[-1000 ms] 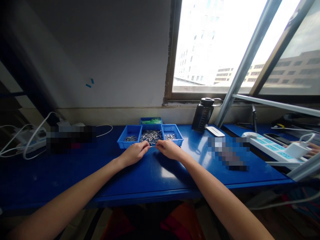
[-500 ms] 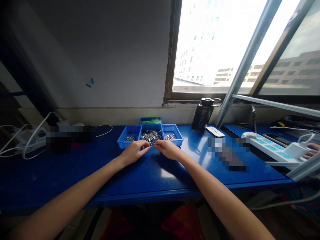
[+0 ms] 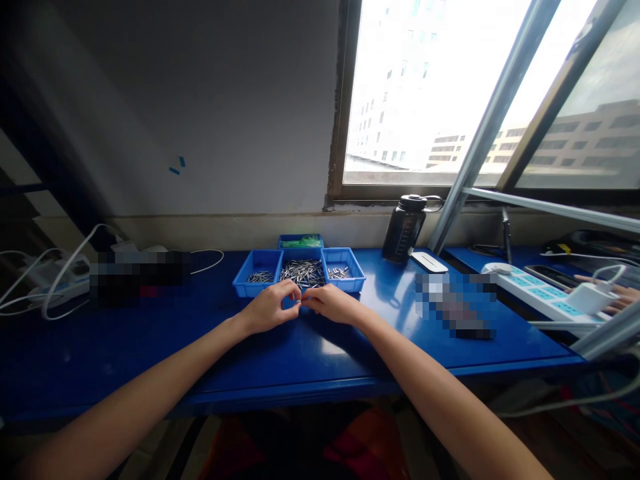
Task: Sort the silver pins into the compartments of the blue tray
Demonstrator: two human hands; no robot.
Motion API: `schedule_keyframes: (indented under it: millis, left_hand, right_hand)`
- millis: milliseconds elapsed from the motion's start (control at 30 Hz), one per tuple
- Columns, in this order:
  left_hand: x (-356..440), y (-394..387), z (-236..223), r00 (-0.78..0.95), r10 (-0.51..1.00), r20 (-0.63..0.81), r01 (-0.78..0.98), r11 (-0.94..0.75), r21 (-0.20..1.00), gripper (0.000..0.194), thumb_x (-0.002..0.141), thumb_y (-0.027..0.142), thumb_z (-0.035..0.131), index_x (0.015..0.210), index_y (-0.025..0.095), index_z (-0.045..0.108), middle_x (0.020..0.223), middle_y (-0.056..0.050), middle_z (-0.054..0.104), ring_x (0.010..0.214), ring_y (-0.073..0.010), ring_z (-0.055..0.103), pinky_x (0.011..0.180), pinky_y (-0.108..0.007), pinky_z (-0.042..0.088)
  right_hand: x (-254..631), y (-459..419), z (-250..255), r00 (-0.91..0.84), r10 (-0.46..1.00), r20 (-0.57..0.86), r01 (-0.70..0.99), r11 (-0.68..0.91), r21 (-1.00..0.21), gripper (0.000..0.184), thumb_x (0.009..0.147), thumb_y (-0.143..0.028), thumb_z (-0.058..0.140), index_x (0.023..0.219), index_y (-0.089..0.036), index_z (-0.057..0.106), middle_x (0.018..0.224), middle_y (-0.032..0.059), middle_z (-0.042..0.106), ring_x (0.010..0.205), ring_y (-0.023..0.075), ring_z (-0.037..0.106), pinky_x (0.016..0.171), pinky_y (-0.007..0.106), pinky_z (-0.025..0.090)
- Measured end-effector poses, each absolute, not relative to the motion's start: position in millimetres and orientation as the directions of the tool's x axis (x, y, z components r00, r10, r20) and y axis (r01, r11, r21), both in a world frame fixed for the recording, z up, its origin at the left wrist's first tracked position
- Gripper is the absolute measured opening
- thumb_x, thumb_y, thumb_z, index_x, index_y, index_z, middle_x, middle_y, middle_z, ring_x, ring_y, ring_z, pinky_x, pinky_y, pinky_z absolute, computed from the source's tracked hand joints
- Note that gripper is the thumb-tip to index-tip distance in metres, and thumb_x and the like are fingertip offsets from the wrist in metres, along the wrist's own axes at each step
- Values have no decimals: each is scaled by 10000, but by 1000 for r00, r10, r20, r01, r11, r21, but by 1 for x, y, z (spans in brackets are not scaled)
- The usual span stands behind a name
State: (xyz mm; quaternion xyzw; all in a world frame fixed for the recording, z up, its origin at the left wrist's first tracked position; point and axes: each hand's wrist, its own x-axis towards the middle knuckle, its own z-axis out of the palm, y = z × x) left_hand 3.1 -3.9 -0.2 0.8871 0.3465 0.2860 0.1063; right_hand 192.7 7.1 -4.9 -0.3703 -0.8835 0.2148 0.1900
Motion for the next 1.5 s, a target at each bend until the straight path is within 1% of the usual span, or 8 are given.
schedule_keyframes:
  millis: [133,267,600,800,1100,1233,1400,1500]
  left_hand:
    - [2,-5,1,585,725,364,608,-689,395,95,706,221,509,796,189,510,743,11,568,675,-121,530,616,-218,402]
    - [0,-4,-1,559,769,308,681,-639,358,102,742,277,485,805,201,513,691,24,585,602,-118,536,545,-211,363]
    - [1,-2,-2,587,759,282,689,-651,319,205,820,372,422,884,228,553,805,7,638,722,-148,584,607,-216,384]
    - [-3,1,-2,533,802,269,751,-595,287,263,834,385,386,863,209,580,752,-19,631,695,-163,581,603,-235,381]
    - [-1,-1,0,505,825,253,778,-563,281,230,829,349,398,868,195,563,750,-26,627,676,-157,574,575,-227,375]
    - [-1,-1,0,499,823,273,776,-564,283,260,851,358,362,885,197,564,773,-40,635,710,-174,587,612,-246,391]
    - [-2,-1,0,470,843,260,785,-534,314,321,873,374,309,853,186,568,790,-59,638,758,-190,595,625,-255,390]
    - [-2,0,-1,471,848,245,783,-529,326,342,882,380,278,829,185,554,783,-56,635,724,-184,590,603,-252,381]
  right_hand:
    - [196,11,-5,-608,767,204,612,617,-494,237,815,-331,459,905,-170,608,573,-15,553,509,86,477,507,194,346]
    - [198,10,-2,-616,753,232,583,634,-508,247,810,-340,466,919,-163,599,540,-30,511,494,81,450,499,195,331]
    - [197,9,-3,-614,764,196,601,614,-512,233,831,-335,431,857,-162,587,580,-9,571,518,89,490,512,194,350]
    - [201,11,-1,-561,800,215,649,586,-486,172,833,-300,422,858,-172,535,579,-18,578,514,91,497,520,198,356]
    - [202,11,0,-536,815,222,685,573,-450,131,819,-272,442,867,-178,520,582,-27,570,505,85,473,521,202,326]
    - [202,10,0,-525,819,230,669,564,-483,162,839,-296,414,877,-180,521,586,-24,571,504,90,472,530,211,334]
    - [200,11,1,-531,819,216,644,556,-526,307,879,-329,326,695,-167,511,526,-21,529,491,86,459,554,221,343]
    - [199,10,1,-546,820,170,634,537,-557,333,884,-338,306,669,-165,493,518,-22,516,486,79,454,554,216,344]
